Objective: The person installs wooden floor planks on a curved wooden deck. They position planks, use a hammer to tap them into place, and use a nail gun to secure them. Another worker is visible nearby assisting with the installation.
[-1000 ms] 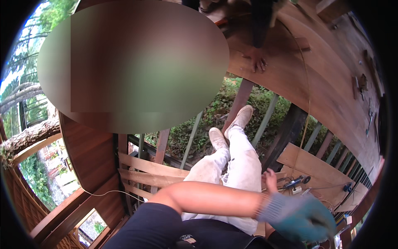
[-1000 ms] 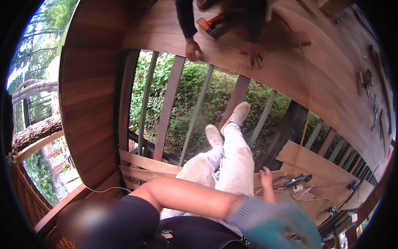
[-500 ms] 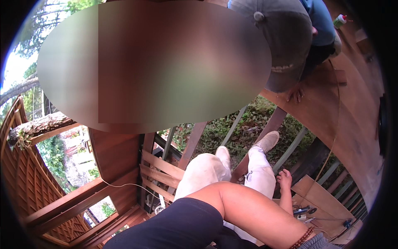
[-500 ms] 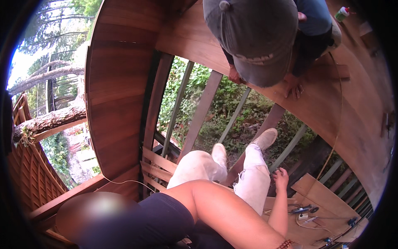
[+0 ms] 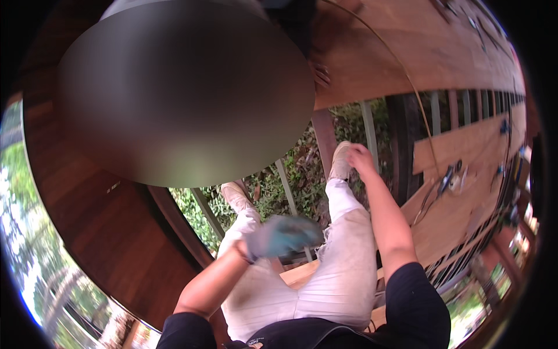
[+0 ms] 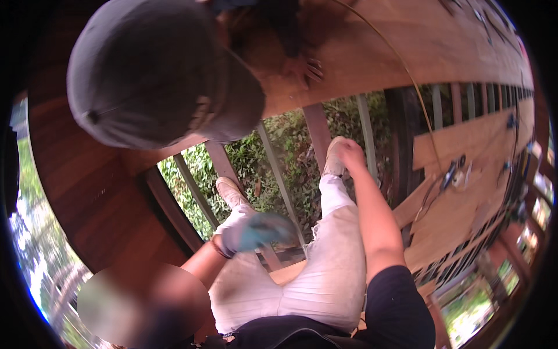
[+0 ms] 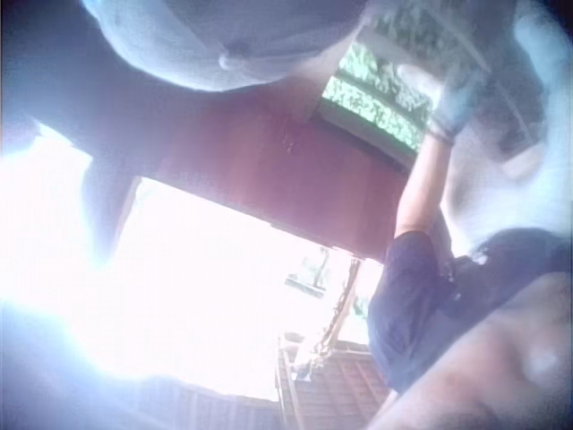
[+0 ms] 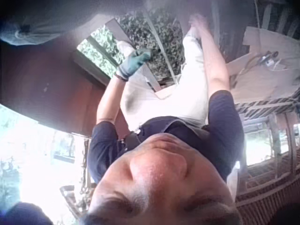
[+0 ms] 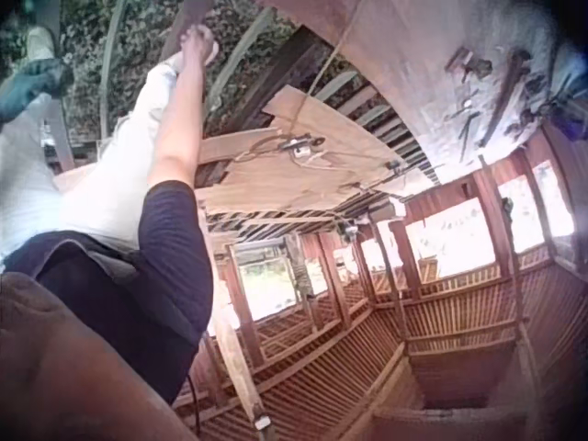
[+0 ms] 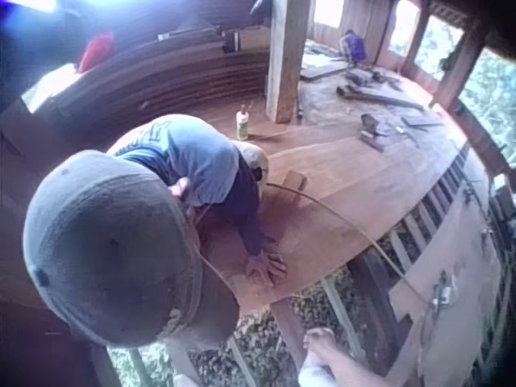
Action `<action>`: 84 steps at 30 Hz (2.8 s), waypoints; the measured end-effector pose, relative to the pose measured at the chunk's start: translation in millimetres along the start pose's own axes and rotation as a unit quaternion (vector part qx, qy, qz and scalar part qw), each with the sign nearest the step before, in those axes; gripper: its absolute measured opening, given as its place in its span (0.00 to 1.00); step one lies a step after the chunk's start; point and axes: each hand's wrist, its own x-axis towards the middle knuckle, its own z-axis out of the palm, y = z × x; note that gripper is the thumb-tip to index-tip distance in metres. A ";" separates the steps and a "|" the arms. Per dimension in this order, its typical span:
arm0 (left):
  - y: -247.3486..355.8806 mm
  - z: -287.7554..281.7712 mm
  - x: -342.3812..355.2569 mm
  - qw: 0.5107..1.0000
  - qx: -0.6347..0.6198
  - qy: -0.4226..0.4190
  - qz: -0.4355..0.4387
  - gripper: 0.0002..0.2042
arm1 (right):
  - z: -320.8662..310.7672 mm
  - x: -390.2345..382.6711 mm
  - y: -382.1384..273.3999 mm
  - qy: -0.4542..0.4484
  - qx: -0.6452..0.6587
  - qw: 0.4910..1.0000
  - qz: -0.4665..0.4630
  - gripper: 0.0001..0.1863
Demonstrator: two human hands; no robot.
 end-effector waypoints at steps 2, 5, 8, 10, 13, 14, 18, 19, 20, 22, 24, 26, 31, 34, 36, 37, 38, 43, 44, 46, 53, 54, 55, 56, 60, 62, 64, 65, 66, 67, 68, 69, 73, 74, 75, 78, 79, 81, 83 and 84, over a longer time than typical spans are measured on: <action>-51.1 -86.0 -17.9 0.984 0.004 0.146 -0.107 0.14 | 41.3 9.7 17.1 -0.010 0.080 0.997 0.019 0.14; -113.5 -210.3 -38.1 0.932 -0.067 0.307 -0.178 0.15 | 103.8 48.8 53.4 -0.057 0.128 0.989 0.054 0.14; -170.0 -330.9 -20.8 0.899 -0.157 0.373 -0.166 0.15 | 171.6 88.4 78.3 -0.060 0.240 0.967 0.061 0.18; -212.8 -384.6 9.9 0.863 -0.159 0.462 -0.127 0.23 | 205.8 117.5 79.9 -0.043 0.280 0.958 0.049 0.21; -251.3 -434.3 55.4 0.842 -0.165 0.501 -0.113 0.42 | 243.2 149.8 66.9 -0.065 0.329 0.942 0.009 0.27; -255.0 -437.6 74.2 0.837 -0.182 0.503 -0.114 0.44 | 248.1 159.4 64.9 -0.061 0.340 0.938 0.000 0.28; -248.5 -440.4 145.0 0.865 -0.215 0.453 -0.035 0.53 | 249.3 203.6 55.6 -0.018 0.413 0.910 -0.037 0.27; -253.5 -461.2 155.5 0.832 -0.244 0.498 0.007 0.45 | 258.3 205.1 49.0 -0.017 0.436 0.899 -0.045 0.25; -259.1 -468.0 172.6 0.829 -0.253 0.496 0.050 0.40 | 257.4 210.9 43.4 -0.009 0.454 0.889 -0.056 0.24; -265.8 -474.2 190.9 0.811 -0.274 0.498 0.137 0.30 | 258.7 213.2 39.2 -0.010 0.472 0.879 -0.063 0.23; -266.7 -479.9 189.5 0.805 -0.301 0.494 0.131 0.22 | 259.9 209.4 42.0 -0.025 0.475 0.878 -0.052 0.23; -263.5 -479.4 193.1 0.808 -0.289 0.498 0.123 0.24 | 253.3 209.8 47.7 -0.028 0.457 0.888 -0.048 0.23; -274.3 -493.6 185.6 0.843 -0.275 0.452 0.101 0.25 | 253.0 207.3 51.6 -0.027 0.478 0.875 -0.073 0.20; -288.6 -515.2 184.6 0.850 -0.289 0.428 0.101 0.24 | 253.0 208.4 49.2 -0.022 0.486 0.871 -0.069 0.20; -295.1 -527.1 180.3 0.851 -0.289 0.425 0.109 0.24 | 256.3 205.6 46.1 -0.030 0.493 0.867 -0.071 0.20; -294.4 -522.2 184.0 0.854 -0.286 0.422 0.107 0.23 | 252.8 206.7 47.1 -0.027 0.482 0.873 -0.070 0.20; -292.1 -515.3 183.8 0.855 -0.282 0.422 0.104 0.23 | 250.3 208.1 49.9 -0.025 0.471 0.880 -0.066 0.21; -285.9 -507.3 177.2 0.857 -0.277 0.423 0.101 0.24 | 252.4 207.2 47.6 -0.022 0.466 0.882 -0.064 0.22; -282.9 -498.3 177.2 0.855 -0.274 0.432 0.090 0.25 | 251.4 209.3 48.8 -0.017 0.473 0.878 -0.068 0.22; -275.6 -486.4 178.1 0.850 -0.266 0.449 0.072 0.25 | 250.5 211.1 49.2 -0.011 0.479 0.874 -0.074 0.22; -285.9 -505.3 172.6 0.866 -0.257 0.417 0.102 0.28 | 251.2 205.0 46.7 -0.045 0.452 0.888 -0.072 0.24; -289.4 -507.6 172.8 0.866 -0.254 0.419 0.100 0.28 | 251.2 204.9 46.3 -0.053 0.448 0.890 -0.074 0.24; -283.3 -493.4 176.0 0.869 -0.250 0.418 0.090 0.27 | 248.3 205.9 51.2 -0.040 0.446 0.891 -0.071 0.24; -277.4 -488.0 176.4 0.870 -0.245 0.420 0.086 0.27 | 248.8 205.4 50.0 -0.035 0.444 0.892 -0.070 0.24; -281.6 -490.4 172.9 0.872 -0.257 0.410 0.073 0.29 | 245.5 210.0 57.4 -0.035 0.450 0.890 -0.071 0.23; -281.1 -494.5 172.6 0.864 -0.272 0.420 0.062 0.30 | 250.1 203.7 50.6 -0.022 0.445 0.893 -0.066 0.22; -280.4 -495.6 173.2 0.867 -0.261 0.417 0.076 0.30 | 251.3 201.0 48.2 -0.015 0.449 0.891 -0.066 0.22; -280.7 -494.1 173.0 0.869 -0.255 0.416 0.082 0.30 | 250.3 201.9 48.5 -0.014 0.455 0.888 -0.068 0.22; -281.7 -491.9 172.6 0.871 -0.249 0.414 0.087 0.30 | 249.4 202.0 49.8 -0.014 0.461 0.885 -0.070 0.22; -278.7 -488.1 174.9 0.867 -0.245 0.426 0.084 0.30 | 249.6 203.0 49.6 -0.009 0.465 0.883 -0.069 0.22; -277.2 -483.1 176.7 0.863 -0.241 0.437 0.082 0.30 | 249.7 203.3 50.4 -0.004 0.468 0.881 -0.067 0.22; -276.0 -478.2 178.3 0.857 -0.238 0.450 0.078 0.30 | 248.7 204.5 50.6 0.001 0.471 0.880 -0.065 0.22; -271.0 -469.2 183.8 0.861 -0.237 0.436 0.116 0.28 | 249.6 217.5 49.4 0.001 0.488 0.871 -0.050 0.25; -274.9 -474.4 183.7 0.852 -0.234 0.448 0.135 0.28 | 253.6 219.4 47.1 0.004 0.489 0.872 -0.038 0.25; -278.8 -480.3 181.4 0.842 -0.234 0.461 0.155 0.27 | 257.4 220.5 45.0 0.005 0.486 0.873 -0.026 0.26; -282.9 -486.7 170.2 0.860 -0.280 0.406 0.132 0.28 | 266.0 221.9 51.8 -0.015 0.475 0.878 -0.052 0.22; -273.1 -466.1 184.9 0.868 -0.313 0.366 0.120 0.28 | 253.5 236.9 62.2 -0.015 0.489 0.870 -0.064 0.21; -271.2 -464.3 187.0 0.841 -0.232 0.469 0.138 0.31 | 248.9 247.1 68.9 -0.050 0.481 0.872 -0.075 0.23; -267.4 -464.3 184.8 0.796 -0.115 0.590 0.069 0.35 | 243.6 253.3 76.5 -0.080 0.468 0.876 -0.084 0.24; -281.3 -492.6 170.7 0.778 -0.058 0.622 0.073 0.39 | 257.7 250.6 77.0 -0.101 0.477 0.869 -0.082 0.26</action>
